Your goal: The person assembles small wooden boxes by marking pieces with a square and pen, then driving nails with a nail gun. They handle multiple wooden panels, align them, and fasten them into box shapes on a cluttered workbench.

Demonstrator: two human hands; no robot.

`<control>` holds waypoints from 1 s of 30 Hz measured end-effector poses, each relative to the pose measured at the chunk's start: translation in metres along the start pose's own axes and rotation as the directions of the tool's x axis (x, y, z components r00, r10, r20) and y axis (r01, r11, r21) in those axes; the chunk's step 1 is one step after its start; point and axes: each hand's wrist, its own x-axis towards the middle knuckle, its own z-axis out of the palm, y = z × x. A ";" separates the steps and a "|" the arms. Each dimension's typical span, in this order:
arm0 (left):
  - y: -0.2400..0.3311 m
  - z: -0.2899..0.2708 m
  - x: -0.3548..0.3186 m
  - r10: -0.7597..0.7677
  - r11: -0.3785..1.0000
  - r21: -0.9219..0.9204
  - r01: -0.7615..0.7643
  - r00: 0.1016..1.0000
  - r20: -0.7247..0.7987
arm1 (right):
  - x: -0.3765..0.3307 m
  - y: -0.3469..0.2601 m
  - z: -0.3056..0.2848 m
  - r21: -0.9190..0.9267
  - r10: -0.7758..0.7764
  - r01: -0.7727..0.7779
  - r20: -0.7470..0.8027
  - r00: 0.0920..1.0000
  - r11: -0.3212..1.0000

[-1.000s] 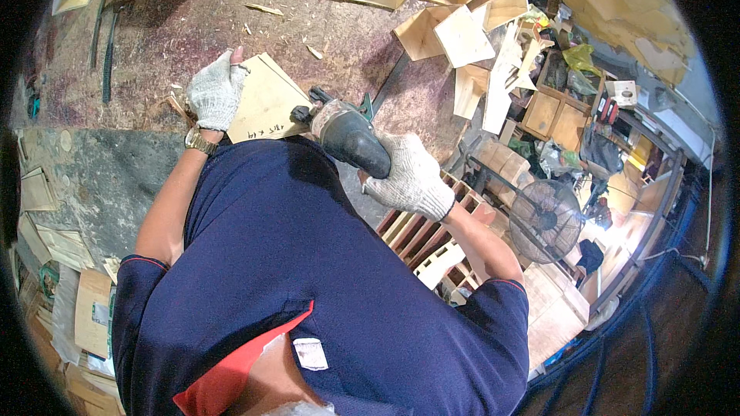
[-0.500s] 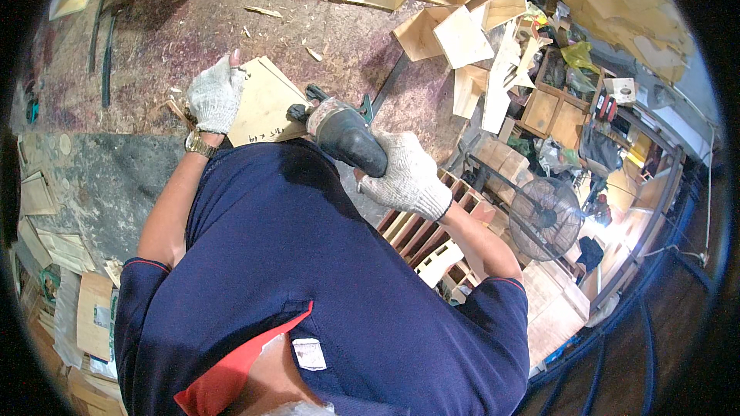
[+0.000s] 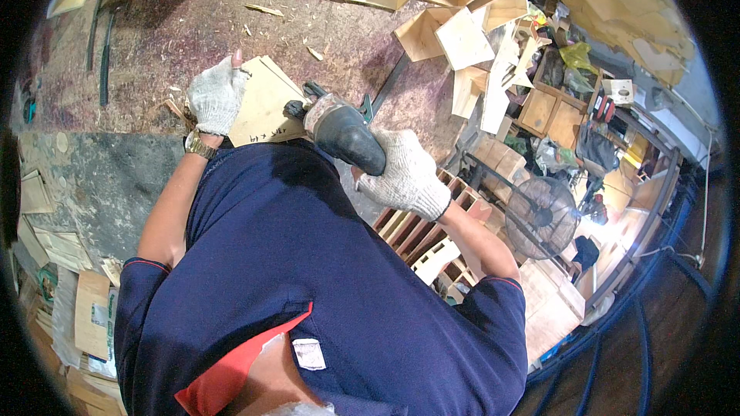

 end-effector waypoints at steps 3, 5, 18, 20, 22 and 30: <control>-0.003 0.001 -0.002 0.008 0.998 -0.063 -0.007 1.000 0.016 | 0.000 -0.002 -0.001 -0.003 0.012 -0.012 0.003 1.000 1.000; -0.003 -0.001 -0.003 0.022 0.993 -0.113 -0.022 1.000 -0.002 | 0.002 -0.003 -0.001 0.007 0.021 -0.021 0.012 1.000 1.000; 0.000 -0.011 -0.001 0.048 0.984 -0.177 -0.037 0.997 0.057 | 0.007 -0.012 -0.005 -0.002 0.018 -0.018 0.026 1.000 1.000; -0.002 -0.009 0.000 0.037 0.980 -0.196 -0.022 0.997 0.072 | 0.008 -0.015 -0.005 -0.003 0.015 -0.015 0.018 1.000 1.000; -0.001 -0.008 0.000 0.038 0.976 -0.214 -0.036 0.999 0.005 | 0.009 -0.017 -0.006 -0.013 -0.004 0.005 0.014 1.000 1.000; 0.003 -0.016 0.003 0.003 0.985 -0.174 0.019 0.993 0.122 | 0.010 -0.027 -0.009 -0.040 -0.031 0.031 -0.005 0.999 0.999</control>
